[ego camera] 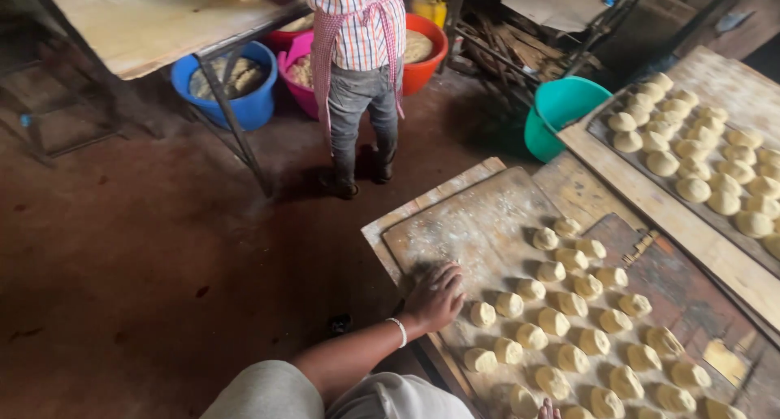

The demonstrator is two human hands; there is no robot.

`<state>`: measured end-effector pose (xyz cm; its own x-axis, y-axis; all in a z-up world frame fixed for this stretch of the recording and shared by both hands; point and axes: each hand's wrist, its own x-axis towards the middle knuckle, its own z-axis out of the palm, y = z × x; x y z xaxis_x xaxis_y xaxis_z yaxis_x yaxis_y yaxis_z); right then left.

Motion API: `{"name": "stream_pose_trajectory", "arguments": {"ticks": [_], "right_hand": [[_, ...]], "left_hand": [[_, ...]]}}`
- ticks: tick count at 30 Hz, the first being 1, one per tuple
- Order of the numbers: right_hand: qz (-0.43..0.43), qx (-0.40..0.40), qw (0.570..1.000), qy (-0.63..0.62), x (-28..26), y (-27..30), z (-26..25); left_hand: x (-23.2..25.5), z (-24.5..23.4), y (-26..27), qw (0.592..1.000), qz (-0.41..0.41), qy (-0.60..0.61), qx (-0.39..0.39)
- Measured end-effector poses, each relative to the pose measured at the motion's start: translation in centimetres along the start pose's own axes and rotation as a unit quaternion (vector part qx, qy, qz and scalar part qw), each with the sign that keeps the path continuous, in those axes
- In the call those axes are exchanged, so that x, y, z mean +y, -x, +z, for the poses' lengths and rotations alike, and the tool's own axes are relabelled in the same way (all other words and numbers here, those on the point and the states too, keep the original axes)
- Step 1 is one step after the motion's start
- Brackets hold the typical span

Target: The person shapes small pieces of dough into uniform balls by hand and places them in neat rows on a wooden board. Another person nearby also handles dough and places pieces onto the board.

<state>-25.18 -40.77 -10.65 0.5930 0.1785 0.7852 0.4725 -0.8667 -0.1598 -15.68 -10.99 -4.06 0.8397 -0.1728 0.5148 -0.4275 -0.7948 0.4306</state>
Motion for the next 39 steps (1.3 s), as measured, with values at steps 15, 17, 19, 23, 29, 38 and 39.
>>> {"name": "stream_pose_trajectory", "arguments": {"ticks": [15, 17, 19, 23, 29, 38, 39], "right_hand": [[0.010, 0.038, 0.999, 0.032, 0.0, 1.7, -0.4], [0.012, 0.042, 0.998, 0.039, 0.1, 2.0, -0.4], [0.017, 0.043, 0.998, 0.038, -0.6, 3.3, -0.7], [0.055, 0.040, 0.996, 0.064, -1.7, 5.0, -1.2], [0.085, -0.017, 0.992, 0.097, -2.7, 3.6, -2.4], [0.177, -0.154, 0.967, 0.099, -6.2, 1.0, -6.1], [0.184, -0.141, 0.969, 0.082, -6.5, 0.6, -6.4]], "left_hand": [[0.5, -0.8, -0.5, 0.999, 0.007, 0.033, -0.003], [0.6, -0.8, -0.7, 1.000, 0.010, 0.029, 0.000], [0.4, -0.7, -0.3, 0.999, 0.002, 0.031, -0.010], [0.2, -0.2, -0.3, 1.000, -0.006, 0.026, -0.010], [-0.1, 0.1, -0.8, 1.000, -0.008, 0.012, -0.007], [0.5, -0.2, -0.9, 1.000, 0.010, 0.020, -0.013], [0.7, -0.4, -1.0, 1.000, 0.013, 0.005, -0.019]]}}
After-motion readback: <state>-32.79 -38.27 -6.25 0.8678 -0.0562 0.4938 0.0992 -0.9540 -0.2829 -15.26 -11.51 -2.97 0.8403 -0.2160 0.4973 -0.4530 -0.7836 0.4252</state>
